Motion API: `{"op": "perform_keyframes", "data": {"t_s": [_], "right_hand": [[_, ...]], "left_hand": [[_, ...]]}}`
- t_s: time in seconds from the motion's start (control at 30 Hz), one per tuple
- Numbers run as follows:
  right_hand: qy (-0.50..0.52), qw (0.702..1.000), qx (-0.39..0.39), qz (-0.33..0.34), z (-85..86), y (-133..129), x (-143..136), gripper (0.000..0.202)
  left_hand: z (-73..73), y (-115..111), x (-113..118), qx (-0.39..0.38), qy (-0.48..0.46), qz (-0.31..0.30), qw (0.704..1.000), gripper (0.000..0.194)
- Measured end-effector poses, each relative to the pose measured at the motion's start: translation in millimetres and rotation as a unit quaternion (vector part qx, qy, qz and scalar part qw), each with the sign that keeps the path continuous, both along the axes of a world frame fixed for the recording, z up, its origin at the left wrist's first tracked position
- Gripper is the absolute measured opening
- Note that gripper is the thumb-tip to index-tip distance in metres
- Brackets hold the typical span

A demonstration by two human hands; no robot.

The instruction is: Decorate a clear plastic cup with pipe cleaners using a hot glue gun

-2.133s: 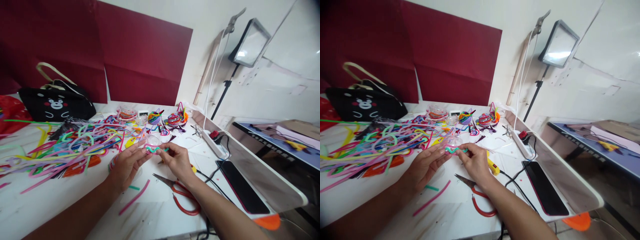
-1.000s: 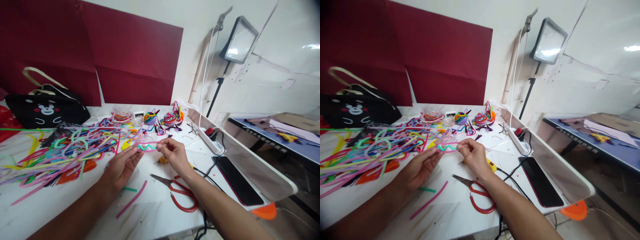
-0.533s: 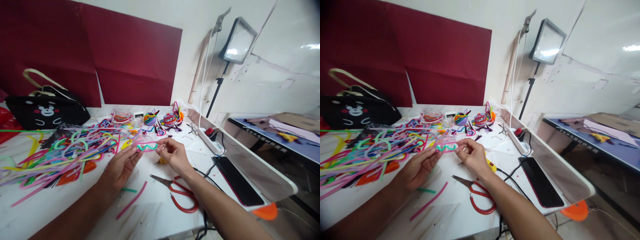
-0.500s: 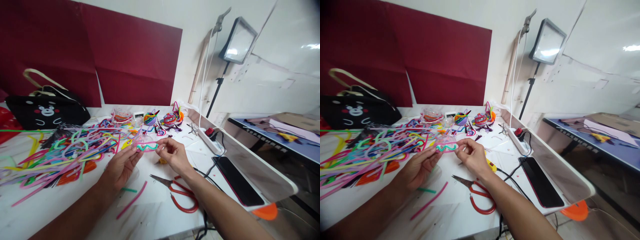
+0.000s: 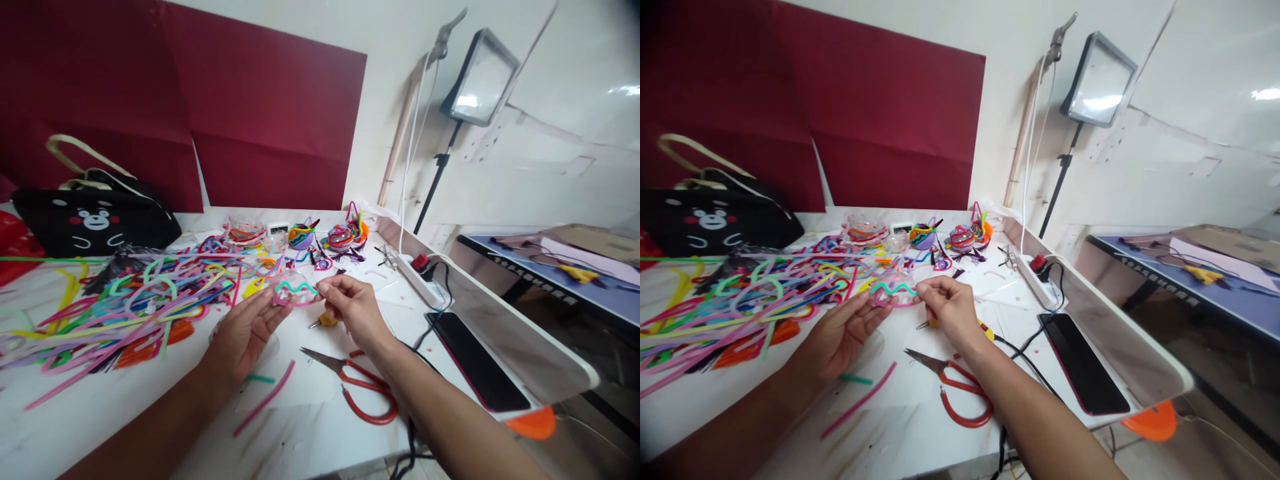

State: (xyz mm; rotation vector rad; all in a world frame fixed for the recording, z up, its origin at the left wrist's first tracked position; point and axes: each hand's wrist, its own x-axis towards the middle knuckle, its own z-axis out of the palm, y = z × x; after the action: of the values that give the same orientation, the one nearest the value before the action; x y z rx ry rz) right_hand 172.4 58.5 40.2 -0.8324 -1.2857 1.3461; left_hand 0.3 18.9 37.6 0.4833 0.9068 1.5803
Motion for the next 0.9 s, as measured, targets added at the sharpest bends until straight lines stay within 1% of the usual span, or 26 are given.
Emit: {"op": "perform_keyframes", "data": {"t_s": [0.13, 0.27, 0.33, 0.47, 0.53, 0.57, 0.63, 0.7, 0.73, 0.8, 0.9], "right_hand": [[0.054, 0.997, -0.046, 0.021, 1.2, 2, 1, 0.035], [0.076, 0.995, -0.066, 0.028, 0.5, 3, 1, 0.035], [0.074, 0.995, -0.067, 0.026, 0.8, 3, 0, 0.036], [0.067, 0.995, -0.071, 0.023, 0.0, 4, 0, 0.038], [0.063, 0.995, -0.069, 0.021, -1.8, 4, 0, 0.039], [0.060, 0.996, -0.065, 0.021, -2.7, 5, 0, 0.038], [0.051, 0.997, -0.058, 0.023, -4.0, 5, 0, 0.038], [0.041, 0.997, -0.056, 0.024, -4.2, 4, 0, 0.037], [0.036, 0.998, -0.055, 0.023, -3.8, 2, -1, 0.036], [0.028, 0.998, -0.052, 0.026, -2.8, -2, -3, 0.035], [0.017, 0.998, -0.040, 0.046, -2.2, -9, -6, 0.033]], "left_hand": [[-4.8, 1, 2, -0.001, 0.022, 0.003, 1.000, 0.015], [-11.2, 2, 1, -0.027, 0.058, -0.016, 0.998, 0.020], [-11.9, 2, 2, -0.037, 0.074, -0.022, 0.996, 0.030], [-6.2, -4, 4, -0.041, 0.116, -0.021, 0.992, 0.062], [-3.0, -6, 3, -0.046, 0.170, -0.024, 0.984, 0.071], [-2.1, -6, 2, -0.046, 0.210, -0.026, 0.976, 0.072], [-1.9, -6, -1, -0.030, 0.301, -0.014, 0.953, 0.065], [-2.9, -7, -3, 0.004, 0.378, 0.002, 0.926, 0.051], [-3.5, -8, -3, 0.023, 0.398, 0.002, 0.917, 0.044], [-4.1, -11, -1, 0.051, 0.397, -0.027, 0.916, 0.036], [-3.8, -18, 7, 0.065, 0.332, -0.080, 0.938, 0.033]]}}
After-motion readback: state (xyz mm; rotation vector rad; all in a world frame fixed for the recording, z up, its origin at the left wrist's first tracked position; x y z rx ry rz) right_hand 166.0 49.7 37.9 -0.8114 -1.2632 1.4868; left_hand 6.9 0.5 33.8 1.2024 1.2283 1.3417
